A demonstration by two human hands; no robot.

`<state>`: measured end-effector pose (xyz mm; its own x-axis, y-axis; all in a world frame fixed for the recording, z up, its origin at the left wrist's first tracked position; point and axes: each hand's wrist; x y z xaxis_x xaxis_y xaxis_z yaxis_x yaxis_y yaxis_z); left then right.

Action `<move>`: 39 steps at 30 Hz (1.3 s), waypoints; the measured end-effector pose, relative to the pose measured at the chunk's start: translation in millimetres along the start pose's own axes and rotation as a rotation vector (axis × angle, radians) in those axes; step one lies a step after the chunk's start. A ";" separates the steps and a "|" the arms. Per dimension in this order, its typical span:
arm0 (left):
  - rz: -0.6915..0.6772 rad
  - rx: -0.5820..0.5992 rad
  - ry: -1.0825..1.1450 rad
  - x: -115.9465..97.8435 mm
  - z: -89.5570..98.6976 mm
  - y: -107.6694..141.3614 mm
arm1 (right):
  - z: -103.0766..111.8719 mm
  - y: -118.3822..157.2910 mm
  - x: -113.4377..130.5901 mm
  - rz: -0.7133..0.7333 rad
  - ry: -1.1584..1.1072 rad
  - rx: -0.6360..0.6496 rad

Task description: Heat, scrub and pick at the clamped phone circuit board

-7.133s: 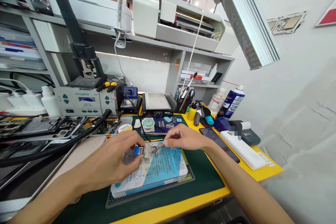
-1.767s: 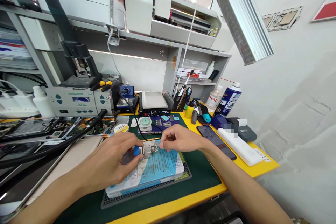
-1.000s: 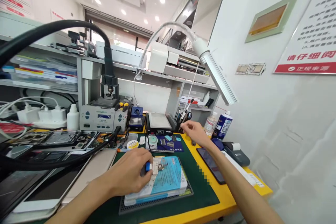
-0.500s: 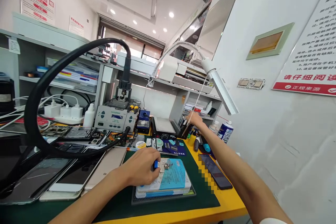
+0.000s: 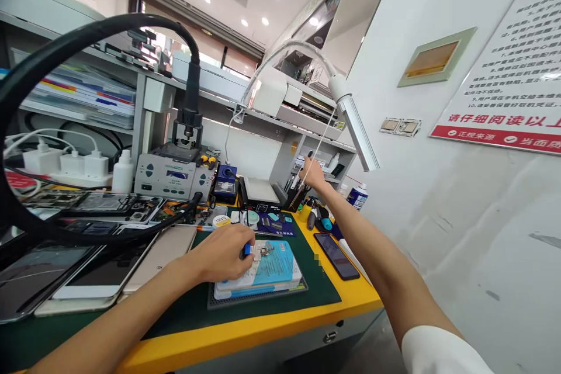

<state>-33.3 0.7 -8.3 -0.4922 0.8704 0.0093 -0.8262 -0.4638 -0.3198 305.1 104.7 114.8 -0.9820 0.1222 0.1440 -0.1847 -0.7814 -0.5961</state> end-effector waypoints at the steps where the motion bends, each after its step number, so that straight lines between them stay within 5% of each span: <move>1: 0.000 -0.003 0.001 0.2 -0.5 0.0 | 0.9 2.9 0.2 0.008 0.002 -0.038; 11: 0.000 -0.028 0.008 1.5 -5.9 -0.7 | 20.6 33.6 -14.7 0.010 -0.111 -0.357; 20: -0.008 -0.025 0.010 -0.3 1.0 1.0 | 13.5 90.0 -34.6 -0.235 -0.418 -0.317; 28: -0.011 -0.013 -0.015 0.5 -1.2 -0.3 | -0.4 126.0 3.7 -0.528 -0.980 0.095; 39: 0.005 -0.078 -0.007 -2.0 -4.8 -1.5 | -0.1 157.9 52.0 -0.611 -1.586 0.807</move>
<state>-29.8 0.5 -12.3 -0.4982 0.8669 0.0140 -0.8000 -0.4534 -0.3931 224.8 -12.2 28.1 0.2336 0.2228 0.9465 0.0755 -0.9746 0.2107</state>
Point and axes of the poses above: each hand's wrist, its own y-axis away from the middle knuckle, its own z-axis out of the back of the hand, x = y × z, and after that the axes turned 14 degrees about -y, right-handed
